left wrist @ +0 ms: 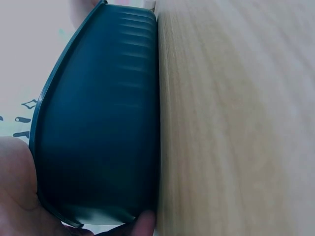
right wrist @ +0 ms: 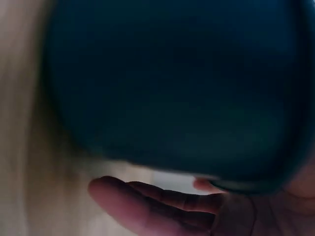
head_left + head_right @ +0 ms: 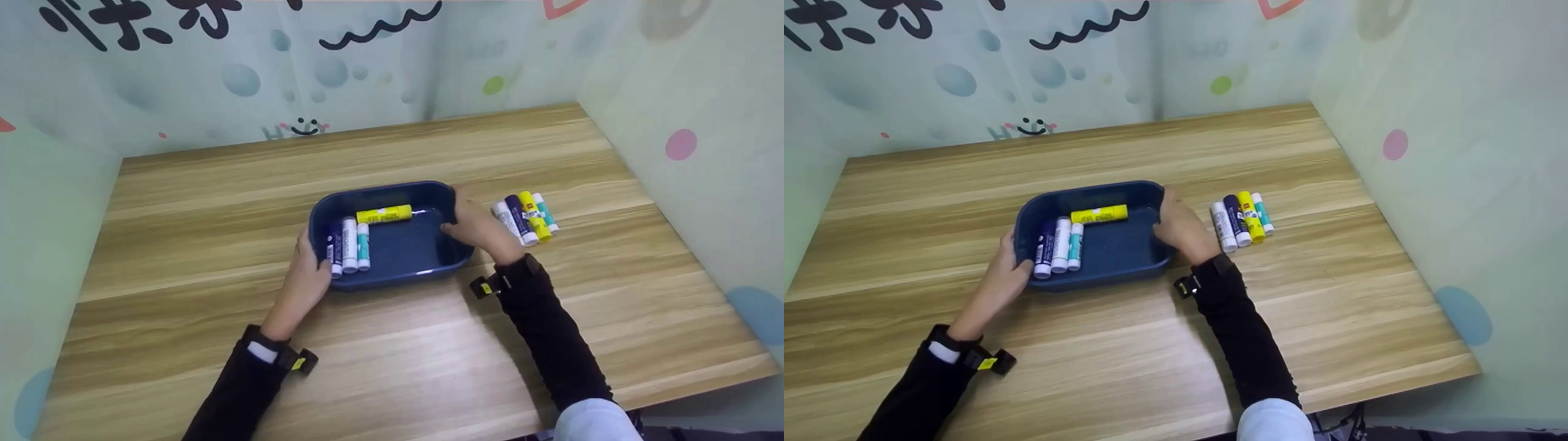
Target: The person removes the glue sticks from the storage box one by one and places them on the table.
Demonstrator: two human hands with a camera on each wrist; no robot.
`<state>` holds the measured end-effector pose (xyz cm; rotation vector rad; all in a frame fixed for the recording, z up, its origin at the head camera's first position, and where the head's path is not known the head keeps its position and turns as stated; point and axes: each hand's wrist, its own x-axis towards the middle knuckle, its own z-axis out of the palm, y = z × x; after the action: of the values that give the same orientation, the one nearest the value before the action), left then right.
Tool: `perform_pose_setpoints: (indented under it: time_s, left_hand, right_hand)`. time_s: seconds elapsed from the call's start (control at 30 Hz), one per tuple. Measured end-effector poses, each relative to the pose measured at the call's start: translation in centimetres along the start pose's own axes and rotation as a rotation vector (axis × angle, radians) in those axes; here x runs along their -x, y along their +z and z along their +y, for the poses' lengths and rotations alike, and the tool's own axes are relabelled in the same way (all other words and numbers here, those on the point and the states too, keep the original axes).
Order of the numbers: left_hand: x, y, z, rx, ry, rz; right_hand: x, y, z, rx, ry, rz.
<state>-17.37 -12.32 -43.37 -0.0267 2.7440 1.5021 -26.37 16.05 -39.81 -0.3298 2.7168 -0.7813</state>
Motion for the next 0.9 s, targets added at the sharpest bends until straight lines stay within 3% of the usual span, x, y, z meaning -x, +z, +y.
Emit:
perform_pose_setpoints:
  time_s: [0.27, 0.63, 0.77, 0.9]
  left_hand:
    - [0.0, 0.1, 0.1, 0.006, -0.007, 0.003]
    - [-0.1, 0.1, 0.3, -0.032, -0.034, 0.003]
    - [-0.1, 0.2, 0.7, -0.120, -0.011, 0.062]
    - [-0.1, 0.5, 1.4, -0.313, 0.102, 0.182]
  right_hand:
    - [-0.2, 1.6, 0.4, 0.112, -0.044, 0.201]
    - [-0.4, 1.7, 0.5, 0.141, -0.024, 0.215]
    - [-0.5, 1.7, 0.4, 0.143, -0.003, 0.210]
    - [-0.5, 1.8, 0.2, 0.141, 0.006, 0.207]
